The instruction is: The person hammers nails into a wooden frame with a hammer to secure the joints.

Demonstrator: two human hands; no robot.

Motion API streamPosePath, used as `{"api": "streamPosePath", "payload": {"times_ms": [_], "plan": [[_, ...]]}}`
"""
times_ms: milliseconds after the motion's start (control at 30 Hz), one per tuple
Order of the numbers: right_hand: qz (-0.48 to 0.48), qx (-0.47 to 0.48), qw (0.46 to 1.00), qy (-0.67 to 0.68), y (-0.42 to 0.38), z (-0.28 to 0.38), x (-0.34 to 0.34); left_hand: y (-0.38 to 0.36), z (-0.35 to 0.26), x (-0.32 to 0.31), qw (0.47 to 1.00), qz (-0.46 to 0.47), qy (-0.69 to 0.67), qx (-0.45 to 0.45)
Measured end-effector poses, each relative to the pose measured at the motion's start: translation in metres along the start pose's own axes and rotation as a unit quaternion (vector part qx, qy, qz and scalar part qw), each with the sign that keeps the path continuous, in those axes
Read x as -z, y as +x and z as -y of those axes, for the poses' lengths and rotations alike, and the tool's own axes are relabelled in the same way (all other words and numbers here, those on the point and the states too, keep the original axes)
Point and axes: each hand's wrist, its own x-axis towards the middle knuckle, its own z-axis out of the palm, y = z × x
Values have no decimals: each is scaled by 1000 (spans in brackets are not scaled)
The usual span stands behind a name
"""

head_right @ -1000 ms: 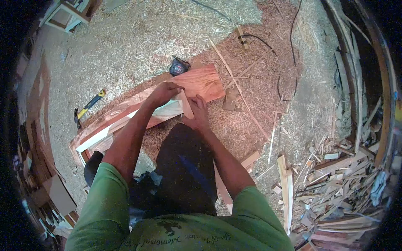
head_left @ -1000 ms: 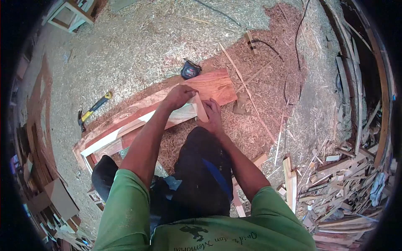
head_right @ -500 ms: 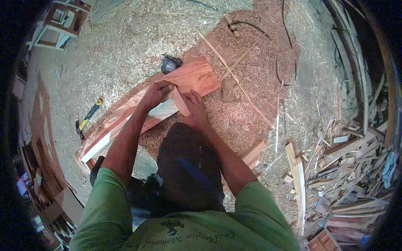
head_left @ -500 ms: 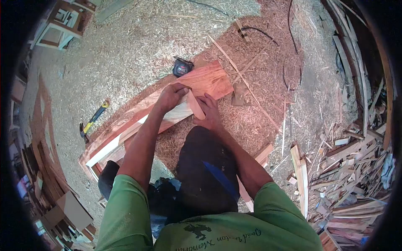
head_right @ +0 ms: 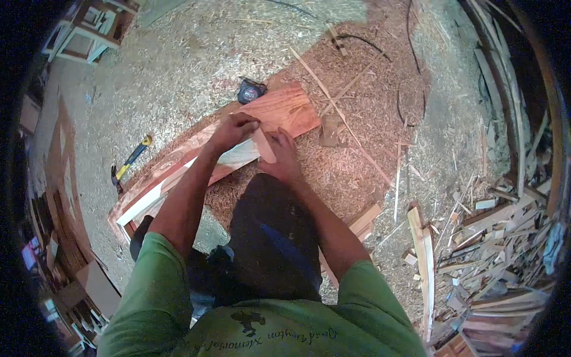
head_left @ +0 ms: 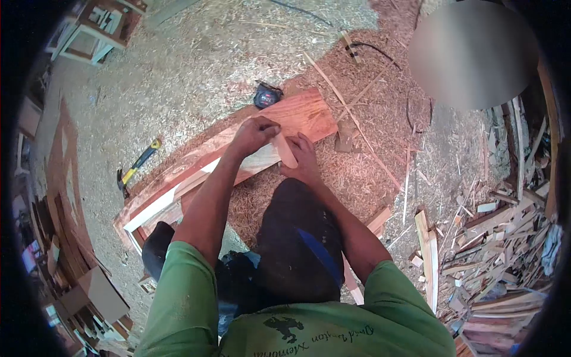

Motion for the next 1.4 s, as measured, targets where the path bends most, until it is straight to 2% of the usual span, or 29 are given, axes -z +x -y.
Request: {"api": "streamPosePath", "payload": {"times_ms": [33,100,133,167,200,333,400,433,467,500,533,600,633,667,733,800,867,933,1000,1033,1067,1100,1133,1167,1200,1267,1300,1367,1400], "plan": [[5,-1,1000,3,0,1,-1,5,13,-4,999,3,-44,-7],[-1,22,1000,-6,-1,-12,-8,8,7,-2,998,-5,53,-19],[4,17,1000,-10,1,-7,-7,3,5,-2,997,-26,40,-54],[6,13,1000,-15,4,1,-2,2,6,-2,998,-35,47,-24],[8,16,1000,-15,7,5,0,5,11,-2,996,-41,39,-63],[-5,15,1000,-19,4,-1,-4,15,14,-5,998,-44,37,-18],[15,23,997,-67,5,-7,-1,25,21,-12,995,-71,57,-37],[28,28,995,-91,4,-8,-1,23,8,-5,998,-31,44,31],[25,28,993,-113,1,-13,-3,26,13,-11,994,-53,98,-4],[20,30,990,-137,-1,-20,-8,20,1,-11,988,-72,134,13],[14,35,986,-163,0,-24,-10,16,-15,-8,981,-49,170,80],[29,49,985,-160,8,-21,-10,11,-21,-30,969,-45,195,144],[32,60,983,-168,12,-16,-8,-12,-41,-25,965,-14,231,120],[39,66,982,-175,8,-9,-9,-27,-42,-46,974,-133,169,73],[57,76,978,-185,8,-2,-5,-71,-46,-21,963,-264,55,25],[75,69,973,-205,16,2,-1,-141,-45,35,948,-318,-22,6],[92,55,966,-236,27,8,2,-203,-18,86,912,-405,-56,-38],[108,36,956,-271,41,18,6,-323,2,143,880,-468,-80,-36],[130,8,941,-313,56,27,14,-434,29,170,803,-589,-86,43],[141,-6,932,-333,65,34,16,-470,81,168,741,-663,-8,111],[154,-19,921,-357,75,40,20,-511,122,160,659,-735,-35,152],[168,-32,907,-384,85,47,24,-561,145,152,617,-750,-80,225],[181,-45,893,-410,96,53,31,-604,194,131,540,-771,-104,320],[194,-59,878,-434,105,57,41,-646,228,101,477,-801,-61,357],[201,-66,862,-461,121,68,50,-685,250,72,412,-811,-87,407],[197,-54,831,-517,162,85,58,-743,279,15,342,-747,-66,567],[191,-31,824,-532,186,92,53,-762,285,-2,274,-752,-117,587],[166,54,832,-527,238,101,24,-784,288,-36,291,-728,-120,609],[223,99,879,-410,267,107,1,-790,298,-50,302,-722,-128,609]]}}
